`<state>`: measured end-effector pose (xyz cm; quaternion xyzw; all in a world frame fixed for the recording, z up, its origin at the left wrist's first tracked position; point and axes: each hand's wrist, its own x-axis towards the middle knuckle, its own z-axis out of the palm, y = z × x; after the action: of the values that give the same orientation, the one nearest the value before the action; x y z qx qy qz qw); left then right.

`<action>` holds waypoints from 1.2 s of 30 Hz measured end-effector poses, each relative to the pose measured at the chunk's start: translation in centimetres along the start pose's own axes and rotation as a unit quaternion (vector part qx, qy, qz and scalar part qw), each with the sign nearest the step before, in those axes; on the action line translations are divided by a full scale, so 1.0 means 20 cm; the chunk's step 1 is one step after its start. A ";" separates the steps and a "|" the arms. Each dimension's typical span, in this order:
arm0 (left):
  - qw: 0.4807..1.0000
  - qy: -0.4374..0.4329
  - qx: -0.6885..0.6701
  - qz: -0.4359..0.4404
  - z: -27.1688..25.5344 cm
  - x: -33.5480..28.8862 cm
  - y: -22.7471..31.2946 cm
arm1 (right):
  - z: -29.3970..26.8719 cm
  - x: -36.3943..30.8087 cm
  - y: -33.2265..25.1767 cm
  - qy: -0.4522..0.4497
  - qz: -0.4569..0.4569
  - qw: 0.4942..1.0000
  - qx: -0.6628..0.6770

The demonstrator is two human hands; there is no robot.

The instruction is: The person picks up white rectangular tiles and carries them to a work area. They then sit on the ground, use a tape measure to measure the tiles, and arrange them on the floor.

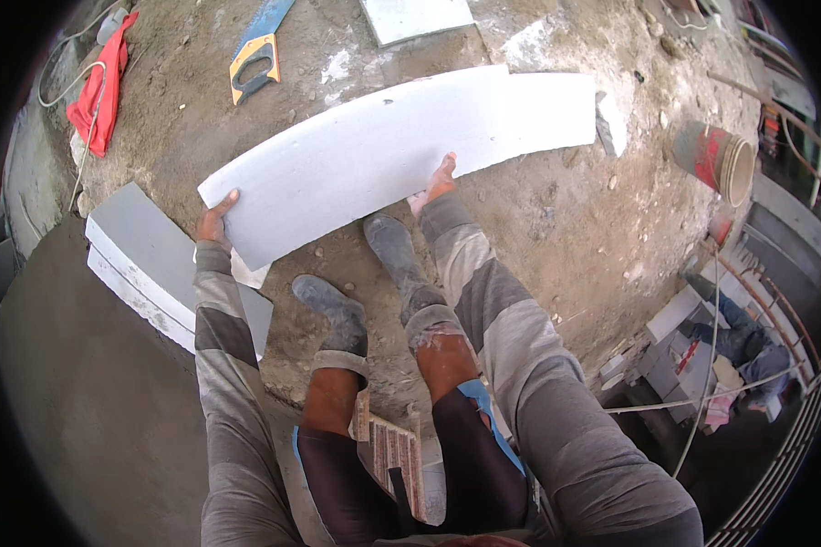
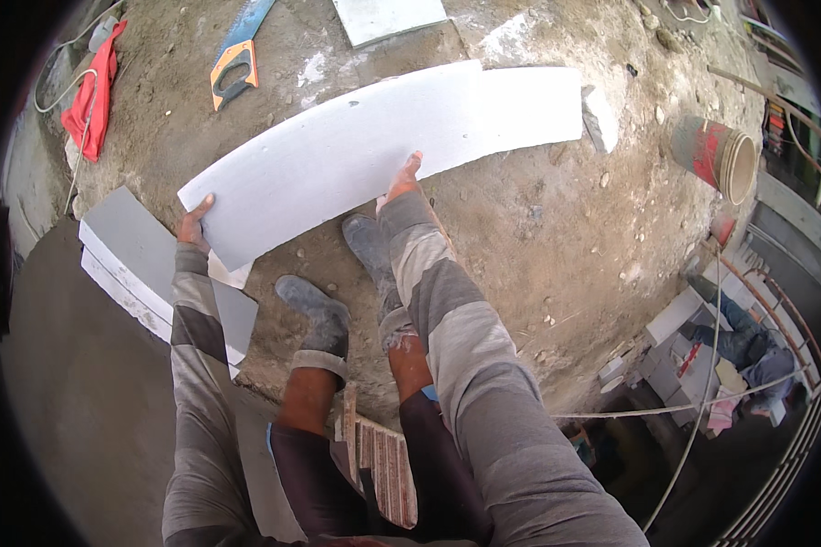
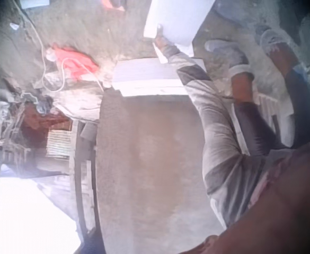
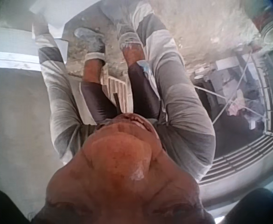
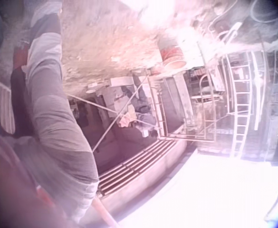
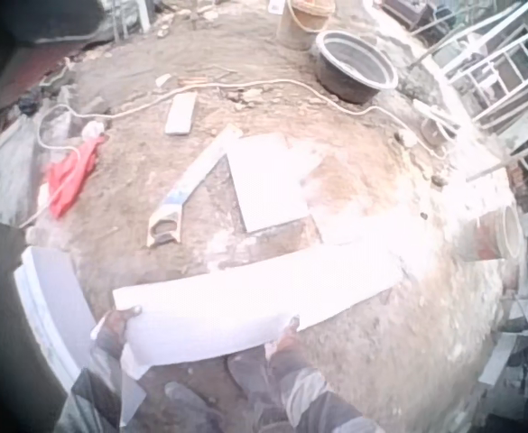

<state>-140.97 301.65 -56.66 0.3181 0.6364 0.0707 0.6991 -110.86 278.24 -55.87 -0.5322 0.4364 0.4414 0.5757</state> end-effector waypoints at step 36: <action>0.696 0.537 0.476 -0.032 -0.80 -0.53 -0.61 | -0.20 -0.86 0.81 -0.228 -0.075 0.844 -0.480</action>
<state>-161.63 292.48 -54.02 0.4957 0.8621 -0.1052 -0.0037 -130.75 274.29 -43.07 -0.6571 -0.0150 0.6601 0.3635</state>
